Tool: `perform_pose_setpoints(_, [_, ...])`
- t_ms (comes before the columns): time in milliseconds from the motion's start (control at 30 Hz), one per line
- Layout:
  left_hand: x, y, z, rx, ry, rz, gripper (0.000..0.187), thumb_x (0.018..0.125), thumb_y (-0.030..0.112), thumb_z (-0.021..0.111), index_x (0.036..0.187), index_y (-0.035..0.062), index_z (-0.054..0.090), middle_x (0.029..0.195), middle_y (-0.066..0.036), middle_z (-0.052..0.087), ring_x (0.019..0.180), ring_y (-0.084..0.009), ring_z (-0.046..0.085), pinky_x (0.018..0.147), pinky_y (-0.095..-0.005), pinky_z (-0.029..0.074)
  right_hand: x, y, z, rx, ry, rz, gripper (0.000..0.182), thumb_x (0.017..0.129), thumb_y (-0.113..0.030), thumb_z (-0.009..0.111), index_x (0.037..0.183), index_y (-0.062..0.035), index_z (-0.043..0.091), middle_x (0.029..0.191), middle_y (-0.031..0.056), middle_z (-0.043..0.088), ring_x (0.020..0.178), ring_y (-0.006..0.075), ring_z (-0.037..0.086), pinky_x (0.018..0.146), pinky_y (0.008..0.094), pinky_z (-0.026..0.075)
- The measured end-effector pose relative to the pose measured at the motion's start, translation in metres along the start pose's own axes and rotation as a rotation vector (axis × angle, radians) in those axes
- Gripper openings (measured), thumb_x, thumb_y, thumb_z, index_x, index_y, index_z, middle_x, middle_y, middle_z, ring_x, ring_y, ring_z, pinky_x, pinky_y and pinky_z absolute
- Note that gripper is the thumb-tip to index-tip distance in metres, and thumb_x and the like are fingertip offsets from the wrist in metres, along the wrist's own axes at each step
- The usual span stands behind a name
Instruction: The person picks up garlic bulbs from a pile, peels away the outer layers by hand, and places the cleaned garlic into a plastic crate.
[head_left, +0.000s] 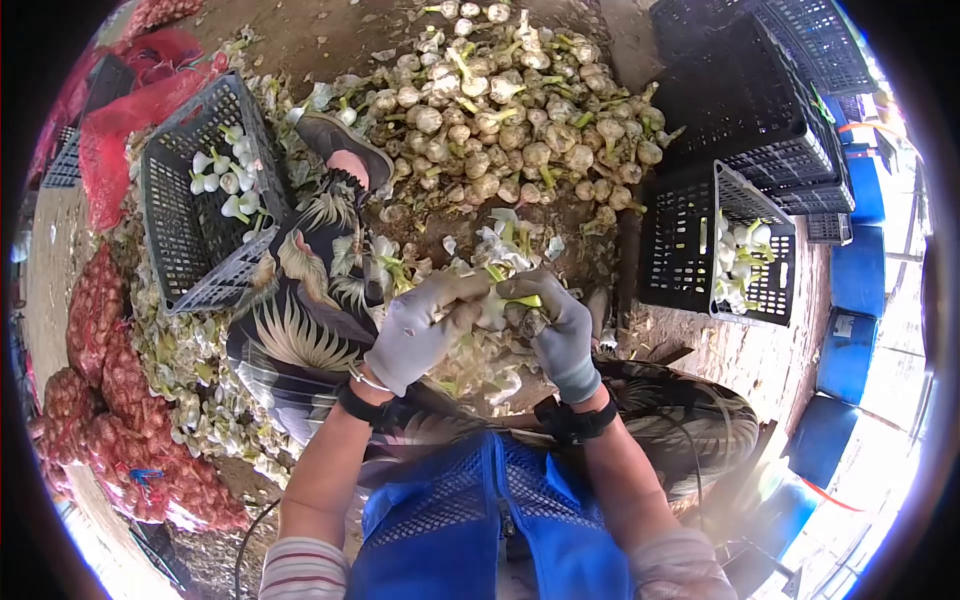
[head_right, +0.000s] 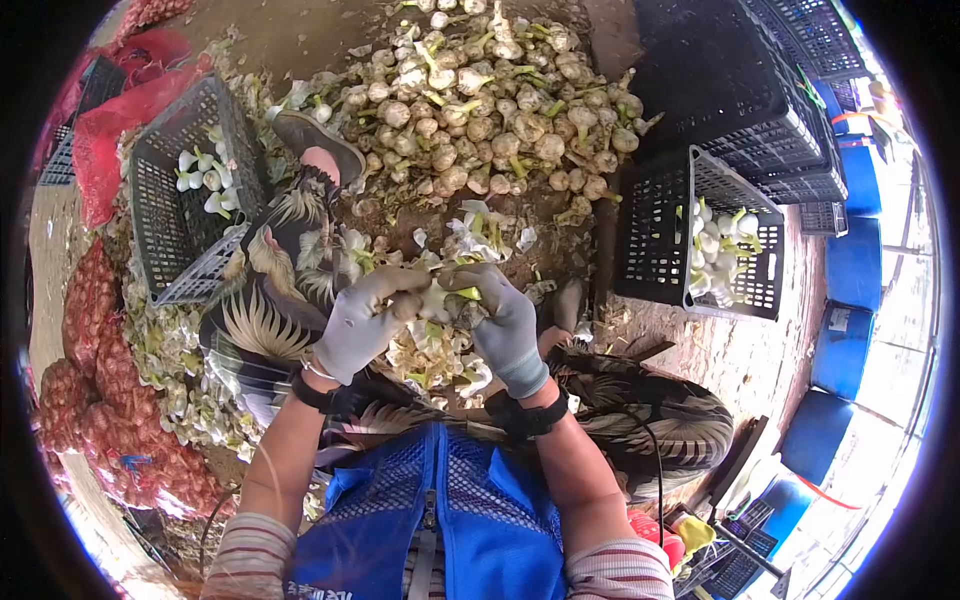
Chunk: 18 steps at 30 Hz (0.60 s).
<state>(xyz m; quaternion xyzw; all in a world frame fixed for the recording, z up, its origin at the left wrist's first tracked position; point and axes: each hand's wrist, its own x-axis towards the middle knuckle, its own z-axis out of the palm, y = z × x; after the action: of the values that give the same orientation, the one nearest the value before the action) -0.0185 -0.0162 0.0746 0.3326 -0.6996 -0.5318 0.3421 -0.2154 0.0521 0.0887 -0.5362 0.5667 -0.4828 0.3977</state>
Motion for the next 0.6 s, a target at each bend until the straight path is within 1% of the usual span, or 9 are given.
perform_pose_setpoints(33, [0.0,0.0,-0.002,0.068,-0.023,0.004,0.023,0.092,0.01,0.066,0.114,0.0038,0.066,0.098,-0.009,0.07,0.087,-0.0235,0.068,0.079,-0.0332,0.055,-0.002,0.004,0.0,-0.001,-0.001,0.0,0.018,0.089,-0.004,0.064,0.106,0.0006,0.069,0.1,0.0072,0.067,0.096,0.018,0.064,0.086,0.0288,0.049])
perform_pose_setpoints(100, [-0.002,0.003,0.0,0.131,-0.047,0.012,0.021,0.092,0.013,0.067,0.111,0.0039,0.067,0.095,-0.011,0.07,0.086,-0.0263,0.068,0.079,-0.0346,0.054,-0.009,0.016,-0.002,0.367,0.139,0.422,0.018,0.093,-0.005,0.061,0.108,0.0008,0.068,0.093,0.0028,0.067,0.088,0.0119,0.063,0.077,0.0248,0.051])
perform_pose_setpoints(167, [-0.019,0.013,0.011,0.231,-0.178,-0.007,0.012,0.09,0.018,0.069,0.091,0.0065,0.066,0.081,-0.009,0.065,0.08,-0.024,0.066,0.073,-0.0341,0.052,-0.008,0.026,-0.01,0.394,0.261,0.427,0.017,0.095,-0.005,0.06,0.108,0.0019,0.067,0.095,0.0035,0.069,0.084,0.0097,0.063,0.076,0.0233,0.05])
perform_pose_setpoints(200, [-0.027,0.013,0.017,0.246,-0.338,-0.021,0.01,0.09,0.016,0.068,0.089,0.007,0.066,0.08,-0.01,0.064,0.077,-0.0261,0.066,0.07,-0.0357,0.053,-0.004,0.027,-0.012,0.427,0.383,0.43,0.015,0.096,-0.005,0.059,0.108,0.003,0.066,0.096,0.0042,0.07,0.081,0.0074,0.063,0.076,0.0218,0.05])
perform_pose_setpoints(267, [-0.037,0.011,0.02,0.361,-0.443,-0.008,0.016,0.09,0.022,0.068,0.092,0.0055,0.067,0.083,-0.01,0.067,0.079,-0.0245,0.068,0.071,-0.0346,0.054,0.002,0.023,-0.014,0.435,0.395,0.463,0.016,0.096,-0.004,0.059,0.109,0.0024,0.066,0.099,0.0041,0.07,0.083,0.0073,0.062,0.075,0.0214,0.05])
perform_pose_setpoints(367, [-0.024,0.01,0.016,0.04,0.023,-0.219,0.03,0.093,0.029,0.067,0.101,0.0006,0.066,0.096,-0.009,0.071,0.095,-0.0209,0.068,0.084,-0.0312,0.053,0.005,0.012,-0.012,0.354,0.206,0.296,0.017,0.096,-0.005,0.06,0.11,0.0024,0.066,0.103,0.0017,0.069,0.087,0.0063,0.059,0.077,0.0213,0.049])
perform_pose_setpoints(467, [0.007,0.003,0.009,-0.034,0.059,-0.046,0.025,0.094,0.023,0.066,0.107,0.0013,0.066,0.098,-0.009,0.07,0.096,-0.0195,0.066,0.086,-0.0293,0.051,0.005,-0.002,-0.006,0.347,0.049,0.322,0.017,0.096,-0.005,0.06,0.11,0.0026,0.066,0.104,0.0012,0.068,0.088,0.0057,0.058,0.077,0.0209,0.049])
perform_pose_setpoints(500, [0.011,-0.002,0.007,-0.177,-0.048,-0.14,0.021,0.093,0.015,0.066,0.11,0.0022,0.067,0.098,-0.008,0.068,0.095,-0.0179,0.065,0.087,-0.0283,0.05,0.005,-0.003,-0.004,0.318,-0.003,0.291,0.016,0.097,-0.006,0.059,0.108,0.0025,0.066,0.101,0.001,0.068,0.087,0.0063,0.059,0.077,0.021,0.049])
perform_pose_setpoints(600, [0.018,0.005,0.001,-0.046,-0.084,-0.143,0.016,0.093,0.014,0.066,0.105,0.0026,0.066,0.092,-0.006,0.067,0.09,-0.0183,0.064,0.083,-0.0294,0.051,0.002,0.004,-0.003,0.385,0.057,0.429,0.015,0.097,-0.006,0.06,0.107,0.0018,0.067,0.096,0.0007,0.069,0.084,0.0076,0.061,0.076,0.0222,0.05])
